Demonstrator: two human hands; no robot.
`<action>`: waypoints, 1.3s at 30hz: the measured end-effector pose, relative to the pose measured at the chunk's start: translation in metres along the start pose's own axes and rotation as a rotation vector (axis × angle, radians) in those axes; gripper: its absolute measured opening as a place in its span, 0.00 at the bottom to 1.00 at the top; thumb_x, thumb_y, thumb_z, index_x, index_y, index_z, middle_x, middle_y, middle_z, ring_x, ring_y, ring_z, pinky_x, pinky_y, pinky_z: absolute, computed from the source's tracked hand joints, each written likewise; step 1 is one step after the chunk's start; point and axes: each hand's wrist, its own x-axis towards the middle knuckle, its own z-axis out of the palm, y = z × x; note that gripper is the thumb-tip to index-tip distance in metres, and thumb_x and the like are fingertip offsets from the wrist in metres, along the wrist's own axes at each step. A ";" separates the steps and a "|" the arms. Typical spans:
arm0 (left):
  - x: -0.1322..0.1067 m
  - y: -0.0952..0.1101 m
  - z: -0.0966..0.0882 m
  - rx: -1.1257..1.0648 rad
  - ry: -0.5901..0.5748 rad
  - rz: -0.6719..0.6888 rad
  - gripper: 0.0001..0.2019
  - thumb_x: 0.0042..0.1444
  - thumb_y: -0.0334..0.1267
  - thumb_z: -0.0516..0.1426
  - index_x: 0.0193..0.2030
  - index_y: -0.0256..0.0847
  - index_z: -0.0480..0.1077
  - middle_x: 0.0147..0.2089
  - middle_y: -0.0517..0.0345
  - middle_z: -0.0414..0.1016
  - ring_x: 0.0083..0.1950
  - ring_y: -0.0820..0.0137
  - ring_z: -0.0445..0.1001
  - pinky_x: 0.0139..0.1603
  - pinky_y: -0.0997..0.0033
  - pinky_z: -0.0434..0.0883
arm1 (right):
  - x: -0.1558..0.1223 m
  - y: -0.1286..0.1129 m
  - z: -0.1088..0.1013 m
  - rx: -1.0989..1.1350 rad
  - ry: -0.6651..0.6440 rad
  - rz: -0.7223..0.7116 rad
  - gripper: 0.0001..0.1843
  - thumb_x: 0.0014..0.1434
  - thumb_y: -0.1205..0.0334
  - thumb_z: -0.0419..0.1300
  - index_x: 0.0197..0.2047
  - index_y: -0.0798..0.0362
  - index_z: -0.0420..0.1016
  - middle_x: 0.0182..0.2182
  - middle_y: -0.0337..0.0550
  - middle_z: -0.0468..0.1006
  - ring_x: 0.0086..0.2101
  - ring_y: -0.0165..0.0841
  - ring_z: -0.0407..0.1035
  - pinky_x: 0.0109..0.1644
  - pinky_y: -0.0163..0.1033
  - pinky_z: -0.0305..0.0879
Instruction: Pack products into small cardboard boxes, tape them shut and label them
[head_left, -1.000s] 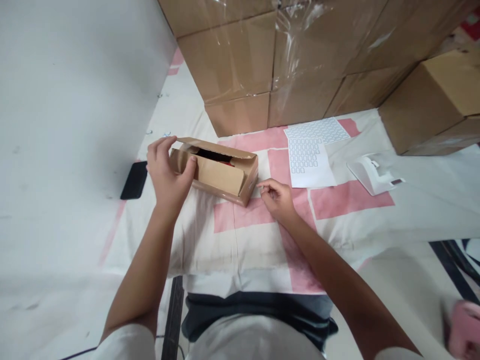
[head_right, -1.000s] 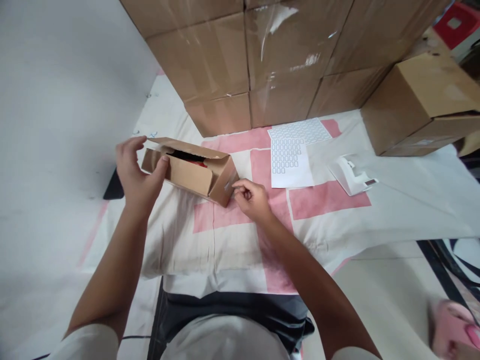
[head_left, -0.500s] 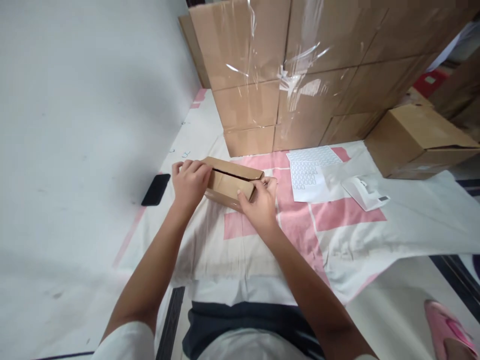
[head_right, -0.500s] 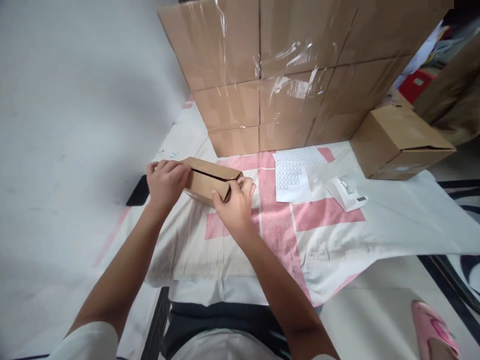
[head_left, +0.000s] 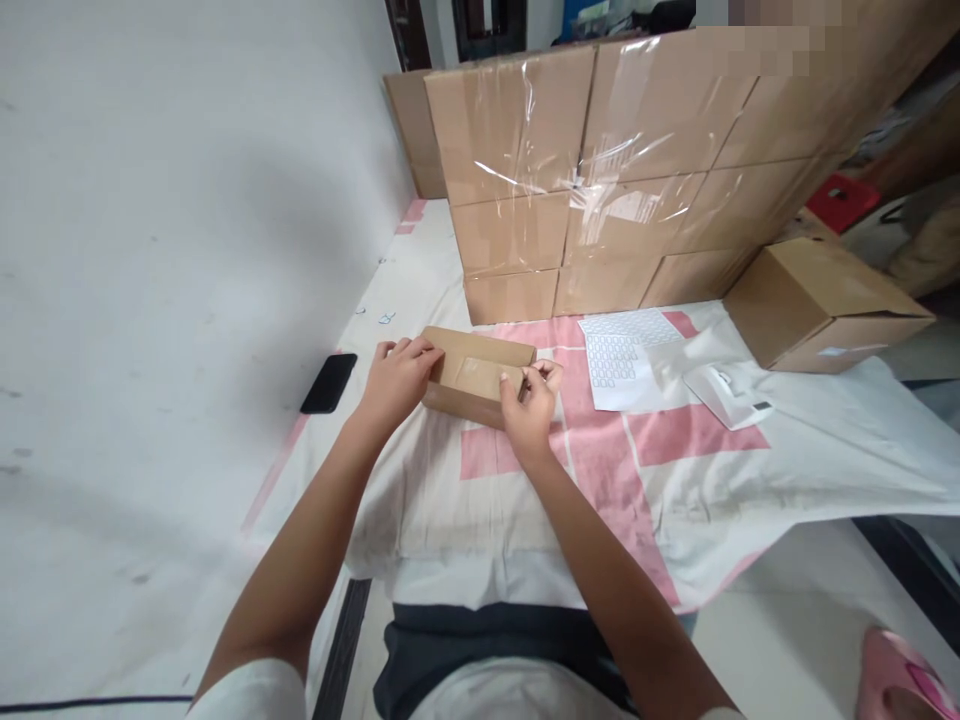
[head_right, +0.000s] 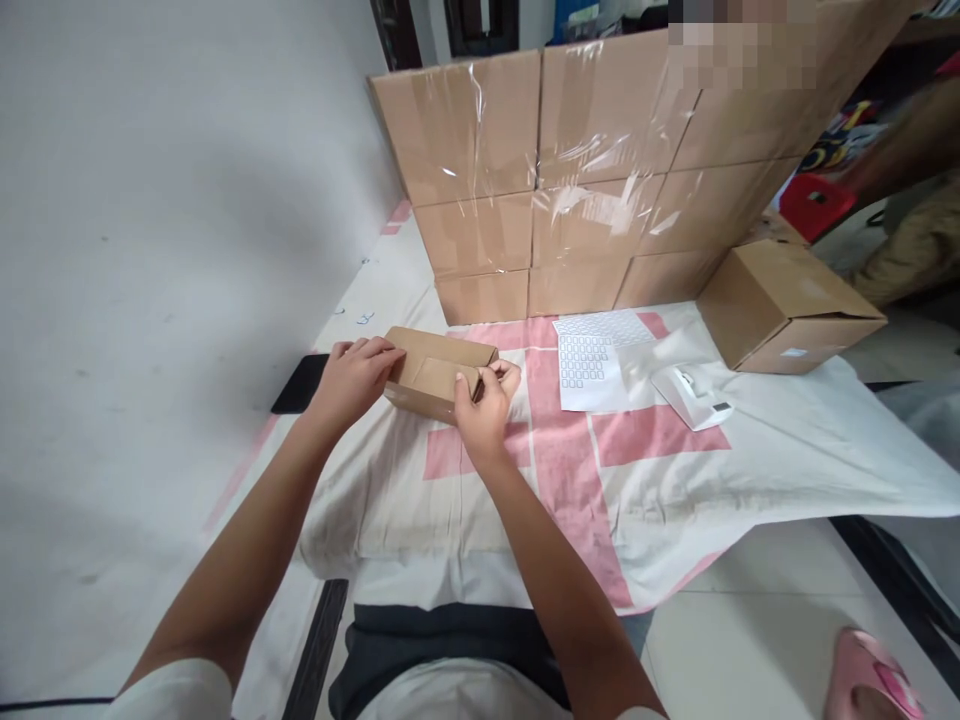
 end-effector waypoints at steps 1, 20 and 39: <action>-0.001 0.001 0.000 -0.002 -0.009 -0.004 0.19 0.69 0.28 0.49 0.52 0.47 0.80 0.54 0.50 0.83 0.52 0.58 0.77 0.53 0.52 0.64 | 0.001 0.000 -0.001 0.008 -0.007 -0.010 0.12 0.64 0.55 0.61 0.33 0.49 0.64 0.45 0.48 0.61 0.48 0.41 0.63 0.56 0.50 0.69; -0.029 0.020 0.019 -0.049 0.068 -0.111 0.23 0.62 0.24 0.50 0.59 0.44 0.77 0.63 0.46 0.81 0.61 0.52 0.76 0.59 0.47 0.63 | -0.001 0.010 0.004 -0.109 0.005 -0.054 0.09 0.64 0.60 0.55 0.33 0.47 0.58 0.46 0.51 0.60 0.52 0.45 0.61 0.63 0.56 0.63; -0.036 0.015 0.032 -0.101 0.247 -0.066 0.12 0.58 0.25 0.53 0.42 0.47 0.72 0.46 0.52 0.84 0.53 0.53 0.77 0.56 0.48 0.60 | 0.005 0.012 -0.002 -0.206 0.004 -0.038 0.13 0.59 0.58 0.62 0.29 0.48 0.61 0.48 0.52 0.70 0.52 0.41 0.71 0.58 0.46 0.72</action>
